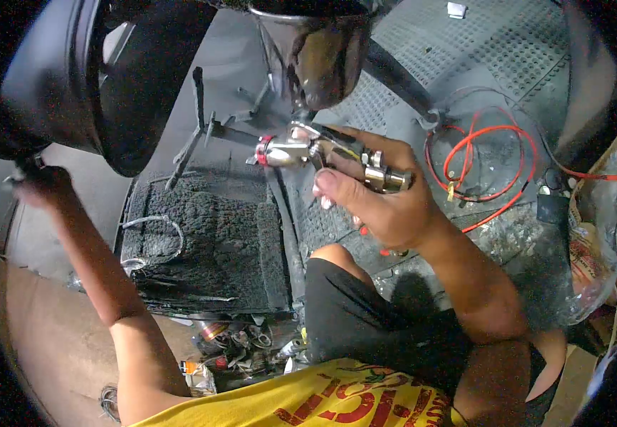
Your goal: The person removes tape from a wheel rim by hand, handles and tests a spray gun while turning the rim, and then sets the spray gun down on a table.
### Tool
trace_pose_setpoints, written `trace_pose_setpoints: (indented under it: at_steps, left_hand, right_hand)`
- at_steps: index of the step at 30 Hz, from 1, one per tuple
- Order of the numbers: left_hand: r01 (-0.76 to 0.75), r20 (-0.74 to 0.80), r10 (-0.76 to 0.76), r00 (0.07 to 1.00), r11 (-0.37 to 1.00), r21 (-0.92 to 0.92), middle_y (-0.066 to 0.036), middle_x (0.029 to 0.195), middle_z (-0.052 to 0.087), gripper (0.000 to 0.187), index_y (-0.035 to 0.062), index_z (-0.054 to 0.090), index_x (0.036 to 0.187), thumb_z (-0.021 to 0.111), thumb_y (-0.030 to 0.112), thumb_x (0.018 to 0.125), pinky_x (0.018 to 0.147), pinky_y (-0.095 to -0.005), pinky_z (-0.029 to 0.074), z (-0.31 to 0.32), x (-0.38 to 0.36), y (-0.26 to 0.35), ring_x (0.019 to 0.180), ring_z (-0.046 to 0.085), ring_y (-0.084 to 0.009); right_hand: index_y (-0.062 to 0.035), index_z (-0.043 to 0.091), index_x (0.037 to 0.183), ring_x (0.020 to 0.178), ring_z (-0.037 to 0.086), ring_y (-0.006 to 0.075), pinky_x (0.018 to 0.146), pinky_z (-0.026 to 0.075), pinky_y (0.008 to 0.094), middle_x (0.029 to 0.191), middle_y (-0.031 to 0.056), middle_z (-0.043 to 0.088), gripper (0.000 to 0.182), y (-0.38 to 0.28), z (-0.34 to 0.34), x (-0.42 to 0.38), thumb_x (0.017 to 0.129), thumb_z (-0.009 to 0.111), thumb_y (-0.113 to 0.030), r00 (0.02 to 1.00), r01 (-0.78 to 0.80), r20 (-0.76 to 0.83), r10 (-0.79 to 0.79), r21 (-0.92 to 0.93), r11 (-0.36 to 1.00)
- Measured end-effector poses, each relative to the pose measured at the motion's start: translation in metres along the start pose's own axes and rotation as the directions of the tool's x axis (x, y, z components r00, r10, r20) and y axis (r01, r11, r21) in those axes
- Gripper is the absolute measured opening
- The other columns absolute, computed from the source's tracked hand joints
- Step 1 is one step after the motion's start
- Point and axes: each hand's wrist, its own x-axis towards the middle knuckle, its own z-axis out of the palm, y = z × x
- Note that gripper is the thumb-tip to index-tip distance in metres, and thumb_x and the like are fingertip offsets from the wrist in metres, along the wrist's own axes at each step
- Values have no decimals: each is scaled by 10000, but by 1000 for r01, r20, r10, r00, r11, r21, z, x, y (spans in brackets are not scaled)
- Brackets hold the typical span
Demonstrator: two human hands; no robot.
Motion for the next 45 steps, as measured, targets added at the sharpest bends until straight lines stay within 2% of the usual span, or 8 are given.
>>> trace_pose_setpoints:
  at_steps: [2,5,14,18,28,35,39,45]
  left_hand:
    - [146,0,-194,981,734,-664,-245,1338,546,727,-54,410,1409,358,488,928,1126,-438,315,-9,-5,80,1335,436,-310]
    - [-100,-165,-37,986,662,-743,-213,1346,562,679,-25,548,1300,368,492,898,1135,-455,328,-20,-1,114,1271,516,-359]
    - [396,-44,-504,863,727,-560,-141,1397,524,775,14,492,1371,120,579,993,1152,-394,198,34,-5,-7,1287,445,-257]
    - [174,-121,-202,972,962,-211,-43,1152,595,337,40,558,1151,401,294,994,905,-367,391,63,-26,-32,979,483,-194]
    - [187,143,-211,967,205,-961,-118,972,696,182,23,689,936,635,99,779,706,-426,548,-22,22,96,871,668,-301]
    - [76,2,-87,996,856,-512,-152,1131,625,372,40,566,1148,567,51,776,804,-416,512,-4,37,10,996,613,-314]
    - [-332,111,344,932,694,638,-171,1222,585,496,50,496,1269,528,24,774,860,-411,491,7,24,-53,1068,581,-322]
    - [-83,3,83,997,995,-50,-182,1245,536,392,-2,442,1216,552,7,840,935,-430,481,60,3,-128,1115,561,-323]
  right_hand:
    - [18,567,1297,707,607,66,600,490,208,831,28,686,413,4,-2,5,923,652,-135,990,114,-65,-126,-159,981]
    - [37,586,1258,724,615,74,642,503,221,848,38,689,381,6,-2,8,911,657,-103,982,125,-120,-147,-177,976]
    - [23,614,1218,764,623,78,686,495,237,882,60,712,370,9,-8,10,883,697,-109,953,148,-198,-230,-359,922]
    - [15,596,1247,769,630,79,693,496,239,920,74,721,404,14,-9,9,879,709,-108,935,241,-172,-311,-337,910]
    - [16,572,1294,814,610,64,748,519,233,963,43,704,434,36,-12,2,889,695,-74,986,77,151,-74,-8,997]
    - [13,601,1253,790,602,57,716,501,239,908,51,706,411,46,-14,2,872,709,-95,996,86,26,-83,-132,988]
    - [16,604,1237,778,602,64,712,493,248,881,49,705,396,40,-19,3,874,708,-103,978,190,-35,-207,-269,944]
    - [18,584,1256,826,623,105,753,495,266,931,97,698,406,15,-42,14,889,693,-118,882,245,-265,-390,-449,859]
